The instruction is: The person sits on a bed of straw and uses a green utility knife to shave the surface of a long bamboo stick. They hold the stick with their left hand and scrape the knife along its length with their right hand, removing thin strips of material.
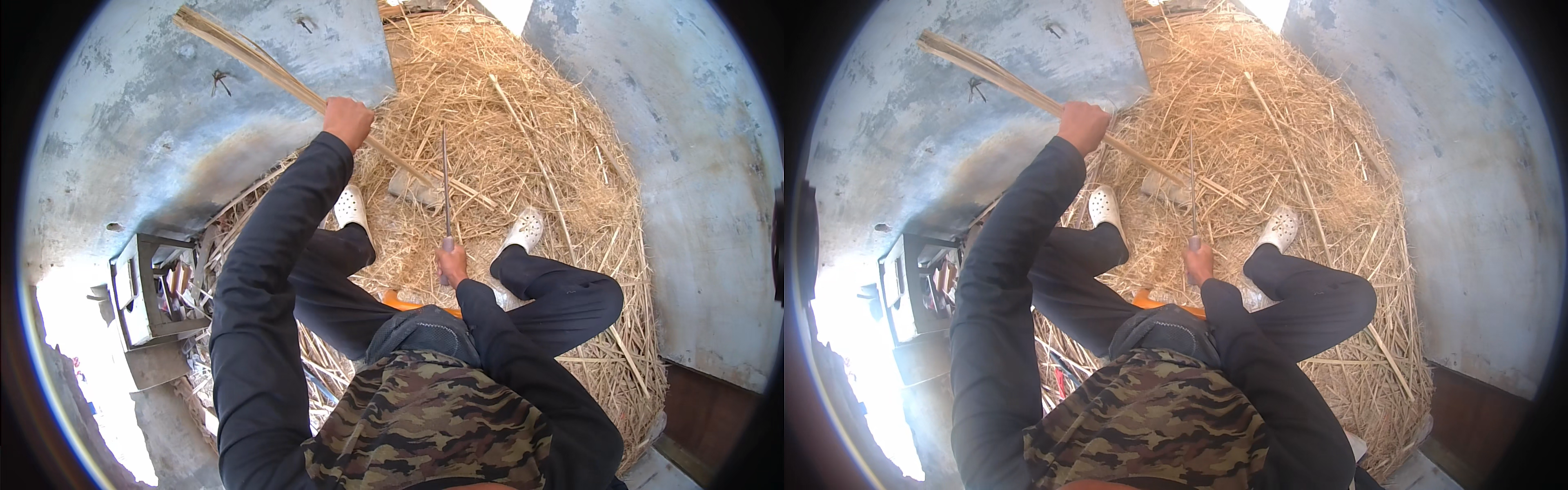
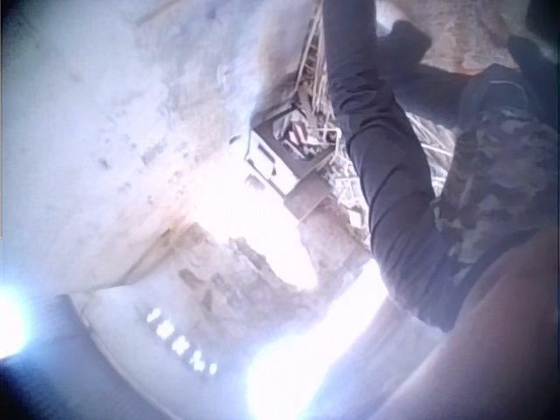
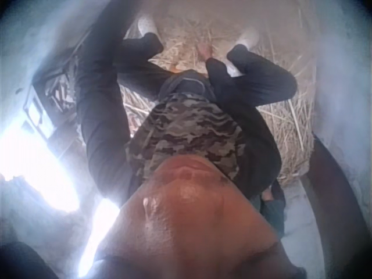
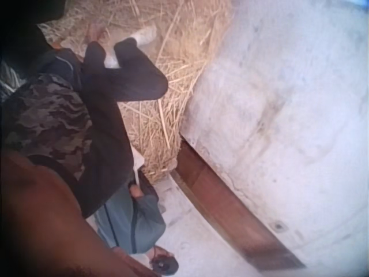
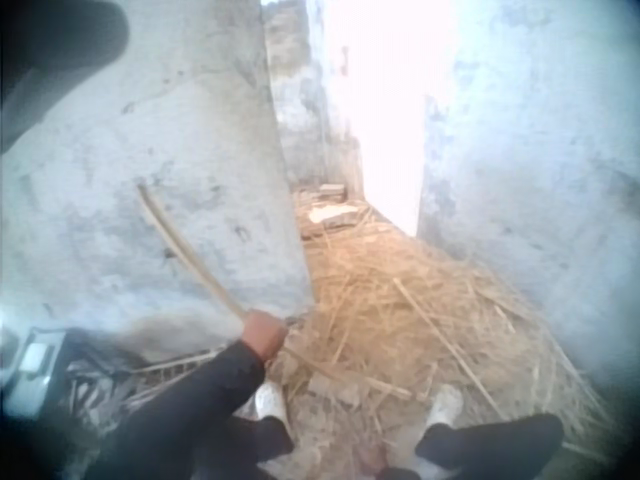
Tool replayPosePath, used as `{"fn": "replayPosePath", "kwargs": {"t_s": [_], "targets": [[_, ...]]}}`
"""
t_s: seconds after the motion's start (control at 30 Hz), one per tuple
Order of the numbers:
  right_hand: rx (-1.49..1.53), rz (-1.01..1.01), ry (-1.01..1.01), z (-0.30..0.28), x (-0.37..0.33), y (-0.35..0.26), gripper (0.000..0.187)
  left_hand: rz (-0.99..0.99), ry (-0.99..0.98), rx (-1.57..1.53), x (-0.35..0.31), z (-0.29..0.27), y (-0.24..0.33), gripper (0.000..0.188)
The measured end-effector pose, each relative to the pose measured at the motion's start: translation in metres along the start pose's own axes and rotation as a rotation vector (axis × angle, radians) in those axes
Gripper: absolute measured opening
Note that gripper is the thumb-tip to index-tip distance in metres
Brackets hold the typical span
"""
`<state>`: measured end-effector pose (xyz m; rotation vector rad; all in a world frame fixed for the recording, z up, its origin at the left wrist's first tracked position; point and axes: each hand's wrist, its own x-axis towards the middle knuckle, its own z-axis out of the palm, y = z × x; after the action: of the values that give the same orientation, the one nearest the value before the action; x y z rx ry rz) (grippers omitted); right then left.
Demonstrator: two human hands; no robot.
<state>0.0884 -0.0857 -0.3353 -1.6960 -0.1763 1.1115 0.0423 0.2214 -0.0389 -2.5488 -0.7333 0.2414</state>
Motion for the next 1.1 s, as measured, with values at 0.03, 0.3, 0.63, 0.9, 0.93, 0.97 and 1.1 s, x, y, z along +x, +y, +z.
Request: {"fn": "replayPosePath", "kwargs": {"t_s": [0.03,0.3,0.63,0.9,0.93,0.97,1.1], "targets": [[0.026,-0.032,-0.022,0.001,-0.001,-0.002,0.012,-0.001,0.022,-0.027,0.001,0.005,-0.003,0.003],[-0.078,0.330,0.021,0.001,-0.017,0.013,0.016,0.021,0.017,-0.035,0.007,0.004,-0.006,0.004],[0.085,0.037,0.001,0.006,-0.001,0.014,0.013,0.096,0.128,0.017,0.023,-0.018,0.023,0.009],[-0.129,0.168,0.004,-0.007,-0.015,0.006,0.013,0.019,0.047,0.032,0.033,-0.008,0.025,0.009],[-0.037,0.111,0.023,-0.004,-0.010,0.009,0.012,0.005,0.029,0.019,0.030,-0.011,0.028,0.009],[-0.003,0.042,0.024,-0.002,-0.005,0.011,0.012,0.001,0.021,0.020,0.029,-0.012,0.027,0.009],[-0.002,0.000,-0.021,0.000,-0.008,0.013,0.013,-0.002,-0.019,-0.001,0.021,-0.012,0.019,0.009]]}}
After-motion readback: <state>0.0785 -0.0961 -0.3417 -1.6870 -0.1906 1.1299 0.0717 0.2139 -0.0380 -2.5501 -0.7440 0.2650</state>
